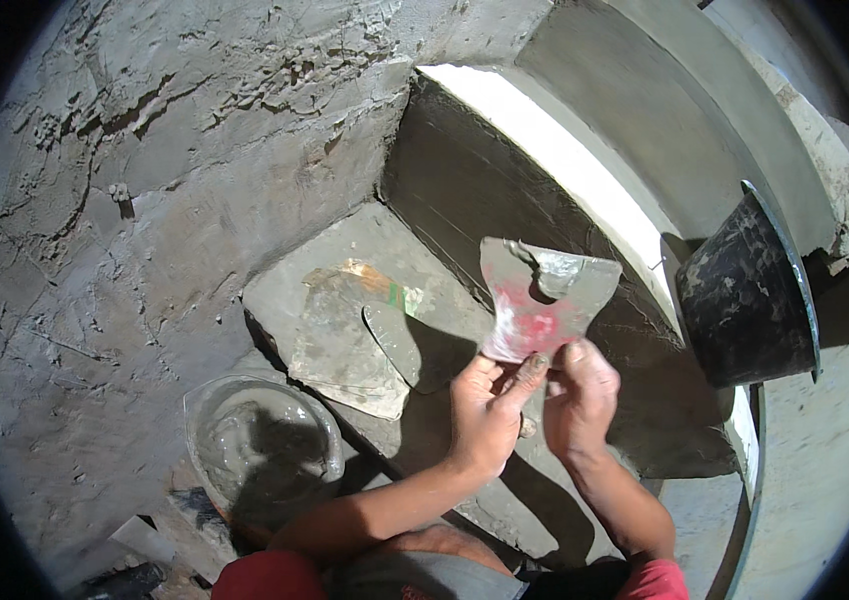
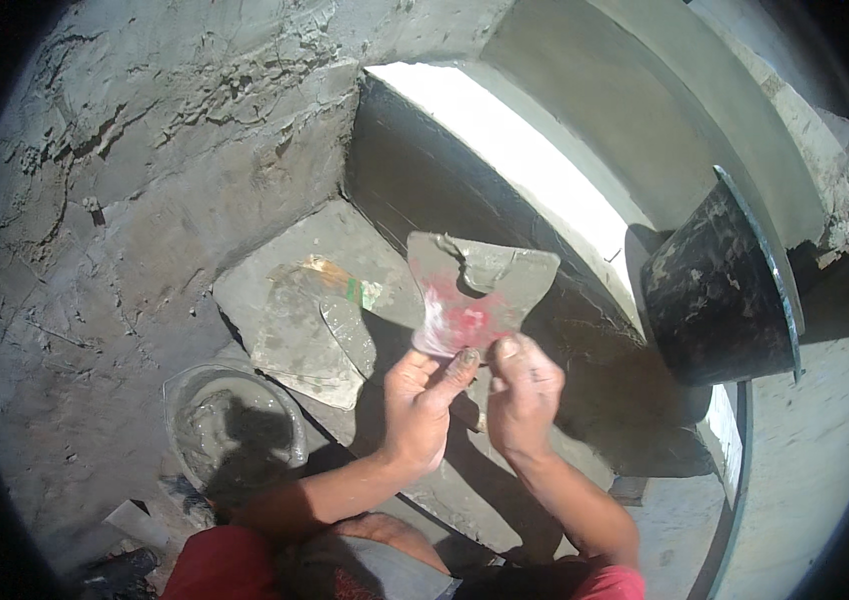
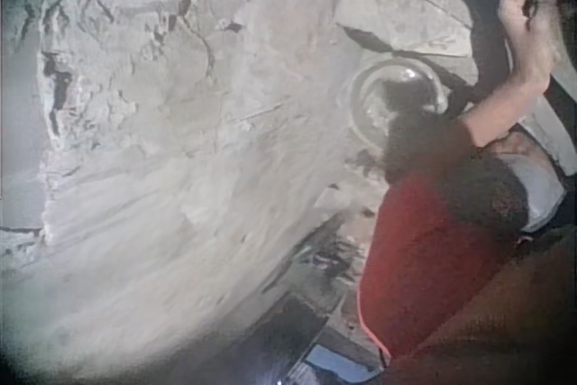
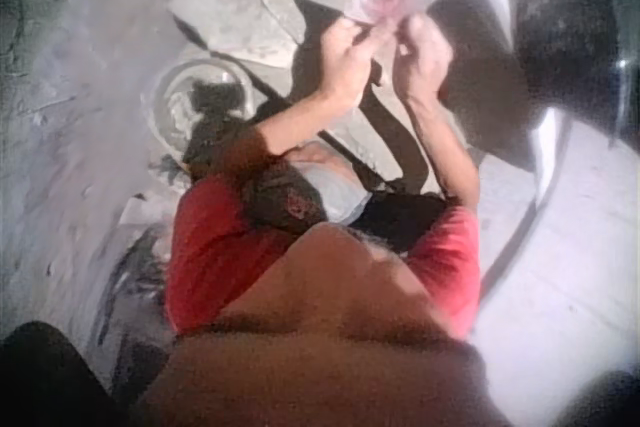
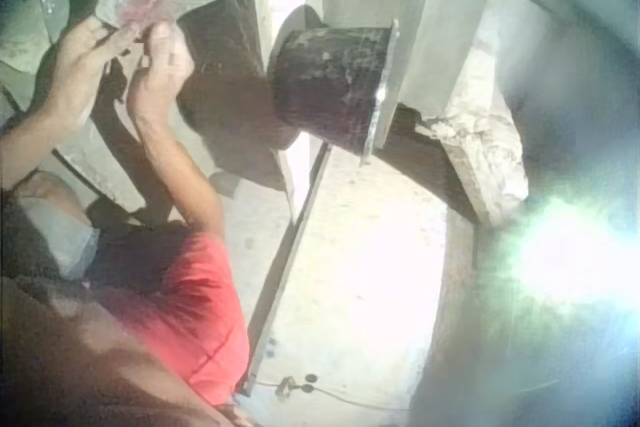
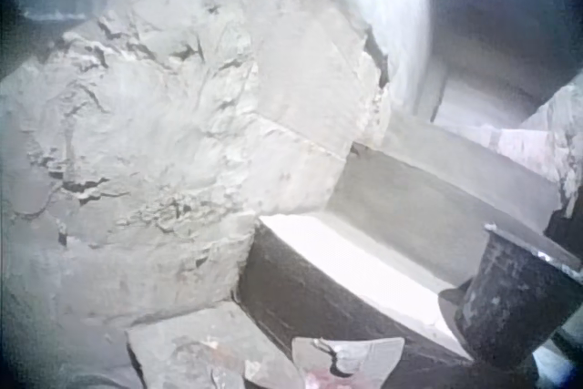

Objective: The person applies and smooths cement on a concrete stair using a trowel and hand, then uses a brush to finish the surface. The person repeatedly scoops cement from a bucket and spreads it evenly across the stair riser and tread.

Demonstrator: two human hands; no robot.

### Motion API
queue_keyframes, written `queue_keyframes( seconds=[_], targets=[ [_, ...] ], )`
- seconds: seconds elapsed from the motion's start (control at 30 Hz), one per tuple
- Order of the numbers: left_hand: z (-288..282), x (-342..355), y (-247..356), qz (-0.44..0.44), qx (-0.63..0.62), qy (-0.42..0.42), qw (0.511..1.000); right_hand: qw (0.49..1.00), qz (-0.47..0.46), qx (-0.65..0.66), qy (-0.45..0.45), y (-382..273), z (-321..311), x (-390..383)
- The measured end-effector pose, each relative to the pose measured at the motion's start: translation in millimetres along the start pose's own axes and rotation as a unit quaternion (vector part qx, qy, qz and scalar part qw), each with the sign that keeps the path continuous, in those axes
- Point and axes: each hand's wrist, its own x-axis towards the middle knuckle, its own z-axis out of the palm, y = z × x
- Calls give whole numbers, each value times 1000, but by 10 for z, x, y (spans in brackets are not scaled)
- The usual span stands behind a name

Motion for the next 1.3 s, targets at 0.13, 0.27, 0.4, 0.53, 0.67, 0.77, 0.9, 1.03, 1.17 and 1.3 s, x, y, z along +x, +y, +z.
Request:
queue_keyframes(
  seconds=[0.13, 0.27, 0.4, 0.53, 0.67, 0.77, 0.9, 1.03, 1.17, 1.3],
  targets=[
    [25, -22, 22, -2, 17, -53, 998, 998, -53, 18, 16, -121, 1, -1],
    [80, 20, 32, 0, -77, -86, 993, 986, -92, -127, -50, -339, 226, 85],
    [10, 103, -83, -32, 14, -36, 999, 717, -443, -507, -178, -707, 539, 652],
    [-140, 374, -332, 200, 494, -82, 842, 370, -627, -651, -213, -645, 1030, 1222],
    [-350, 514, -465, 260, 737, -106, 614, 184, -565, -738, -319, -466, 1296, 1736],
    [-586, 544, -340, 172, 842, -54, 508, 198, -613, -724, -246, -342, 1255, 1953],
    [-641, 709, -66, 78, 859, -115, 492, 230, -613, -716, -242, -232, 1143, 2069],
    [-611, 943, 188, 73, 851, -133, 502, 240, -609, -719, -236, -189, 1101, 2079],
    [-562, 620, 116, 114, 782, -327, 518, 255, -616, -711, -223, -172, 1138, 2080],
    [-577, 580, 21, 78, 804, -290, 513, 242, -616, -713, -231, -140, 1152, 2150]
  ],
)
